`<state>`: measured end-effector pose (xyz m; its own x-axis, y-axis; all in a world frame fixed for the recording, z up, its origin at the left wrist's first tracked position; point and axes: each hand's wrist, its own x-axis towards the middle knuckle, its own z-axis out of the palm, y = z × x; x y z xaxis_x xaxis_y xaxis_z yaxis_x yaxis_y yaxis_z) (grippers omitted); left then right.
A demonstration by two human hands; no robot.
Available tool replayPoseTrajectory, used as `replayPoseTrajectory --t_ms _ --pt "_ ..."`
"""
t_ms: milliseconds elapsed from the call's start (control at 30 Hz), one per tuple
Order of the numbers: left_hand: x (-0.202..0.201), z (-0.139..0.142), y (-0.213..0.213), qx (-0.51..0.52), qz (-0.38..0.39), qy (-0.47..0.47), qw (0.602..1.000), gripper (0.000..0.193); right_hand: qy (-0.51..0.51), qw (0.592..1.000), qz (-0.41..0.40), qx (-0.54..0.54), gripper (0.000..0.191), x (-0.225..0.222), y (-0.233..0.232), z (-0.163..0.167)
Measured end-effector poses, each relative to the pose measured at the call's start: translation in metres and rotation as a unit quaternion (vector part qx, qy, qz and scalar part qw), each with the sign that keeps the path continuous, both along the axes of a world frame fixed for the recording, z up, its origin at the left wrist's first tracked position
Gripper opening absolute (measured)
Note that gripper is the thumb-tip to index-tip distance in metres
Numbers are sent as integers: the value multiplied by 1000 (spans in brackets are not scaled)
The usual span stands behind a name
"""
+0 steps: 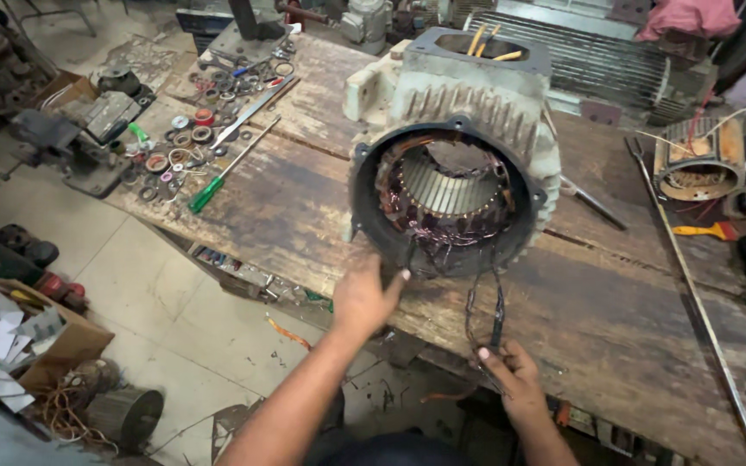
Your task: The person works on a disassembled electric motor stator on a workbench. They handle the motor housing and wires, strike the housing with a hammer, cut and pull out old winding wires with pliers, and pry inside the stator with a screwdriver to remove the old windings.
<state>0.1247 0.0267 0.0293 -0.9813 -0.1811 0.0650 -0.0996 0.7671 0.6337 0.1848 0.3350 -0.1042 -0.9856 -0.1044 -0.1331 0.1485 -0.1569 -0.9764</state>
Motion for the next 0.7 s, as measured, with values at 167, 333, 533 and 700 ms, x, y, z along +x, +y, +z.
replayPoseTrajectory --t_ms 167,333,533,700 --pt "-46 -51 -15 534 6 -172 828 46 -2 1000 0 -10 20 2 -4 6" --pt "-58 -64 -12 546 9 -251 799 39 18 999 -2 32 21 -1 -5 12" --pt "-49 -73 8 609 -28 -213 763 34 55 997 14 45 21 1 -9 20" --pt "-43 -96 13 539 -6 -125 833 36 5 999 -22 32 22 5 -19 19"
